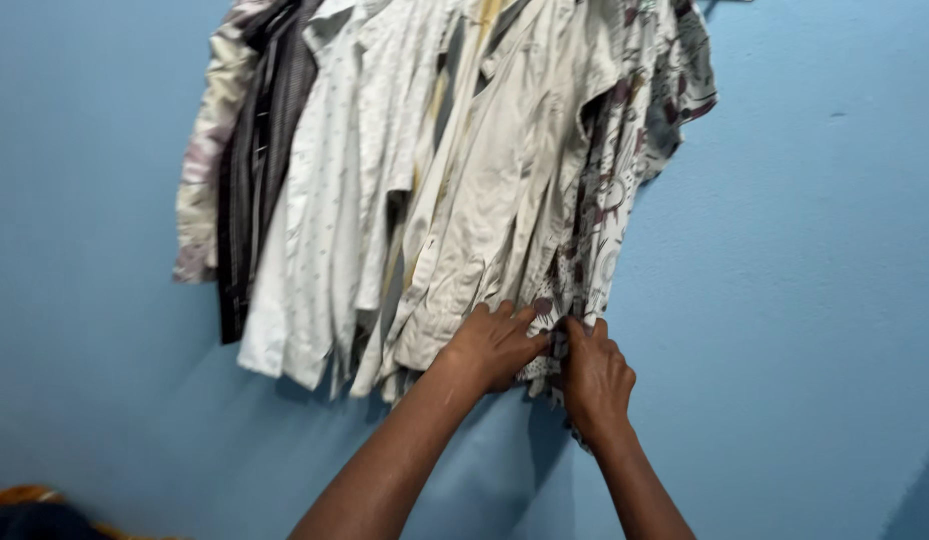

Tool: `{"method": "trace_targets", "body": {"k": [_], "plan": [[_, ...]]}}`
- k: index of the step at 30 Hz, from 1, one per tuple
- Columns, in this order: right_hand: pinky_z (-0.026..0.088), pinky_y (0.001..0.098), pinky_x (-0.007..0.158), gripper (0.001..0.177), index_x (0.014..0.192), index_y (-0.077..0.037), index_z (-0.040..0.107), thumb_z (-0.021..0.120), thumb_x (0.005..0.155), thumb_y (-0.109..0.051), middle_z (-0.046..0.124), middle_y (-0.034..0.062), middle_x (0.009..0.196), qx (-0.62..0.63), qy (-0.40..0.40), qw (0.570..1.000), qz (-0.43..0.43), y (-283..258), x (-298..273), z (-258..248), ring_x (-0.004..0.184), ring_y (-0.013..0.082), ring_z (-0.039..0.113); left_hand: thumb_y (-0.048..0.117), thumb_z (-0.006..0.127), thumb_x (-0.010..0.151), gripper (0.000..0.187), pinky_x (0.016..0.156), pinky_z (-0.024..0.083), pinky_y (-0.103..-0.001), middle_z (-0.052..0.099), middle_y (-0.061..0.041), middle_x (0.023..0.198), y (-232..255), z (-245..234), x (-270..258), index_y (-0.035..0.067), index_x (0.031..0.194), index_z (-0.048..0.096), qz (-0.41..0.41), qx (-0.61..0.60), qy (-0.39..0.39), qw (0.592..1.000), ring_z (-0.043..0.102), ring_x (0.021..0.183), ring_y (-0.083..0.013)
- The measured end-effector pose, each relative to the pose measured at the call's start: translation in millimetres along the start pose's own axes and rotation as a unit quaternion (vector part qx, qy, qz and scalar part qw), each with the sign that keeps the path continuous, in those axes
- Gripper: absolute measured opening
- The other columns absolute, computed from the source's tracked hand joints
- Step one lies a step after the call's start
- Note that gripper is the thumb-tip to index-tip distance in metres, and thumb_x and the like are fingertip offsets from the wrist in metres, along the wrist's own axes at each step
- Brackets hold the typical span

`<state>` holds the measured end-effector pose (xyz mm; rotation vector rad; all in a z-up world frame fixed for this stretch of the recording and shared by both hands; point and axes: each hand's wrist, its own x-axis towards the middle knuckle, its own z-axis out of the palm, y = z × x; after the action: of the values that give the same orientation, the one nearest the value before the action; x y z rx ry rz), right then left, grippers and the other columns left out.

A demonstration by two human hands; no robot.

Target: The person picks up various shirts from a pile on a bed and hangs them one by one on a wall-mounted coat rack. The shirts include floral, striped, and solid patterns. The person handles each shirt by the collar and places it on a hook.

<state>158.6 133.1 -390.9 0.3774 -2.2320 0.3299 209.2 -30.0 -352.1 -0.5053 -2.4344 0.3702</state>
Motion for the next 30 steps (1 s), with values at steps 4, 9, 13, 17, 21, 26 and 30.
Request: {"method": "trace_targets", "body": {"k": [4,9,13,17,21,26,30], "plan": [[0.058,0.0532,0.077,0.047,0.135,-0.027,0.058,0.07,0.089,-0.022,0.068,0.0133,0.119,-0.009,-0.039,0.999,-0.033,-12,-6,-7,0.097,0.0382,0.07,0.025,0.068,0.09,0.04,0.095,0.049,-0.05,0.054,-0.007,0.142,5,-3,-12,0.026,0.129,0.065,-0.008,0.009,-0.022,1.0,0.054,0.128,-0.0301],[0.057,0.0483,0.086,0.061,0.146,-0.037,0.05,0.074,0.09,-0.044,0.073,0.0094,0.116,-0.092,-0.263,0.961,-0.004,-37,3,-37,0.106,0.032,0.069,0.024,0.068,0.09,0.034,0.097,0.049,-0.047,0.058,-0.006,0.14,10,-11,-23,0.024,0.124,0.069,-0.013,0.028,-0.027,0.999,0.056,0.128,-0.0274],[0.063,0.0405,0.076,0.063,0.15,-0.04,0.047,0.07,0.092,-0.038,0.081,0.0036,0.107,-0.042,-0.361,0.932,0.0,-62,-4,-58,0.083,0.0239,0.082,0.024,0.067,0.089,0.038,0.101,0.046,-0.046,0.06,-0.006,0.135,0,-18,-51,0.026,0.127,0.068,-0.022,0.019,-0.061,0.998,0.055,0.128,-0.0265],[0.062,0.0358,0.071,0.07,0.154,-0.036,0.041,0.073,0.092,-0.039,0.08,0.0037,0.104,-0.029,-0.407,0.912,-0.051,-111,-19,-64,0.077,0.0188,0.079,0.019,0.067,0.086,0.047,0.099,0.047,-0.047,0.057,-0.007,0.137,-23,-25,-105,0.028,0.132,0.065,-0.056,0.015,-0.086,0.995,0.051,0.131,-0.0252],[0.062,0.0342,0.069,0.065,0.151,-0.031,0.048,0.072,0.092,-0.038,0.083,0.0066,0.102,0.043,-0.426,0.899,-0.098,-172,-43,-61,0.076,0.0176,0.08,0.02,0.066,0.088,0.045,0.102,0.046,-0.048,0.055,-0.007,0.142,-58,-36,-174,0.026,0.132,0.066,-0.1,-0.001,-0.122,0.987,0.051,0.133,-0.026],[0.063,0.0359,0.07,0.068,0.152,-0.031,0.046,0.072,0.091,-0.041,0.08,0.0065,0.107,0.097,-0.427,0.884,-0.164,-261,-69,-59,0.078,0.0175,0.079,0.017,0.067,0.086,0.053,0.104,0.044,-0.05,0.053,-0.011,0.141,-105,-67,-266,0.025,0.138,0.061,-0.173,0.016,-0.207,0.963,0.049,0.133,-0.0292],[0.064,0.0353,0.072,0.066,0.153,-0.033,0.045,0.07,0.093,-0.042,0.079,0.0047,0.109,0.111,-0.442,0.87,-0.189,-331,-95,-68,0.08,0.0163,0.077,0.014,0.066,0.087,0.053,0.101,0.05,-0.048,0.054,-0.01,0.141,-134,-99,-346,0.026,0.138,0.061,-0.241,0.024,-0.295,0.924,0.052,0.131,-0.028]]}}
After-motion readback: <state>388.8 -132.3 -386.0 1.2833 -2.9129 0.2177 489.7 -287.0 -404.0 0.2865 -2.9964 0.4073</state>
